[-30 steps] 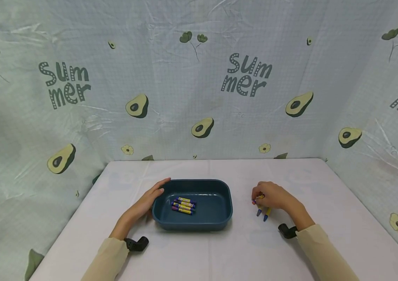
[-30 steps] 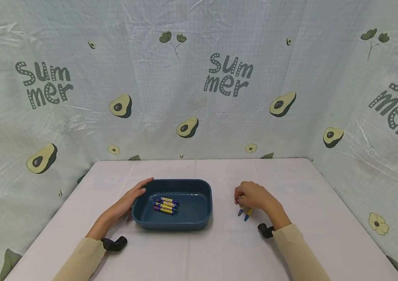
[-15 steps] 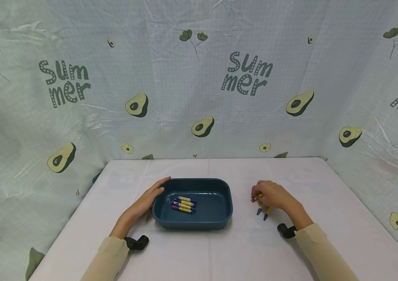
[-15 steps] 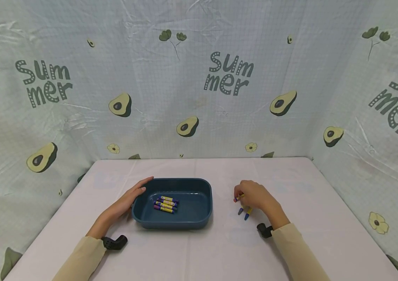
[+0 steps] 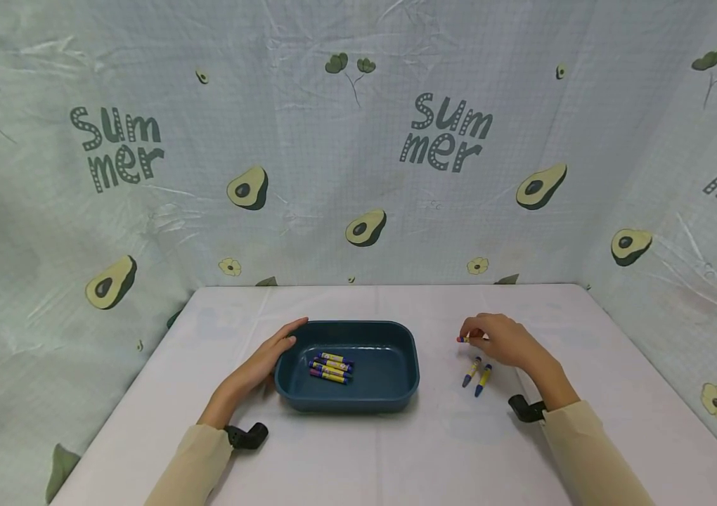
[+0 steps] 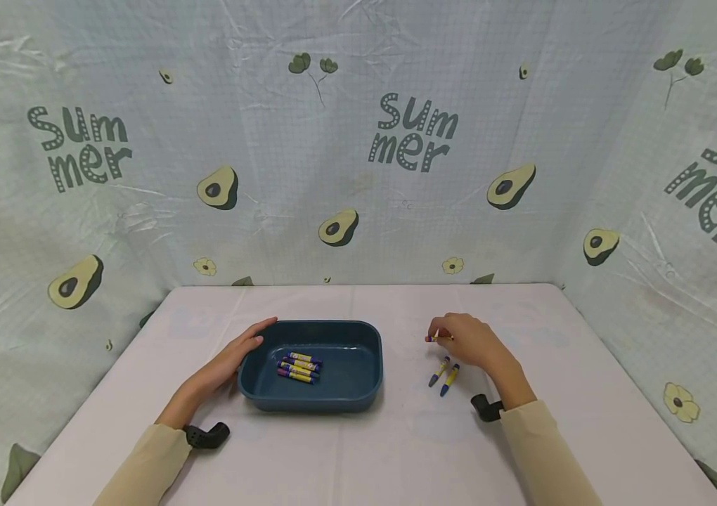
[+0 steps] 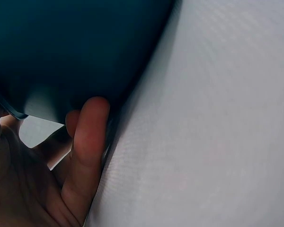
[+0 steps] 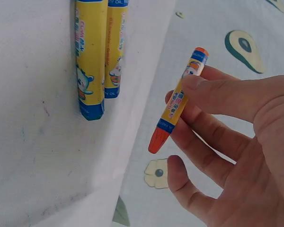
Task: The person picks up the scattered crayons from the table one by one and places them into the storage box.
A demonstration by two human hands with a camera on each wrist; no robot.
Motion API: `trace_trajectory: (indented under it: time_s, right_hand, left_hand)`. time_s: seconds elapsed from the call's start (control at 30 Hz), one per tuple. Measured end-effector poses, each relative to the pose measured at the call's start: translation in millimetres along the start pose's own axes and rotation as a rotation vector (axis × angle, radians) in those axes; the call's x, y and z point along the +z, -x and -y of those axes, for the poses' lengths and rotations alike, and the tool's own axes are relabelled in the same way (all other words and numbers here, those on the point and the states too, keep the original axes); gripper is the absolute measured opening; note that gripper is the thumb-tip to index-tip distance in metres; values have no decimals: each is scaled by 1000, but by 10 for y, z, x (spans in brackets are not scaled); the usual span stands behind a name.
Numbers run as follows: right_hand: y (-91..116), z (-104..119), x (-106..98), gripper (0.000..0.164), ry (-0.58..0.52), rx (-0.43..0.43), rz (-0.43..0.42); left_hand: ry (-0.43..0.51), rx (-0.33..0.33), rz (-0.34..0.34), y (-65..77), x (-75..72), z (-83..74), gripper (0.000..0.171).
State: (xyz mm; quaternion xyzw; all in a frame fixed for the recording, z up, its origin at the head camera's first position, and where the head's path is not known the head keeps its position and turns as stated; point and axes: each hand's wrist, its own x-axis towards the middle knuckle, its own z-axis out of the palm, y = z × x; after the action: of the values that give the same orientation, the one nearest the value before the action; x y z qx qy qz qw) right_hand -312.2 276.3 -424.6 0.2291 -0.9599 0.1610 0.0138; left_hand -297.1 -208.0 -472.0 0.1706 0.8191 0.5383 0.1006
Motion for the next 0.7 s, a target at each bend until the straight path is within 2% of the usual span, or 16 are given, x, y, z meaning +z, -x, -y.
trace_trajectory:
  time_s: [0.33, 0.7]
  right_hand:
    - [7, -47, -41, 15, -61, -86, -17]
    - [-9, -92, -69, 16, -77, -73, 1]
  left_hand:
    - [2, -16, -5, 6, 7, -6, 51]
    - [1, -20, -6, -7, 12, -8, 51]
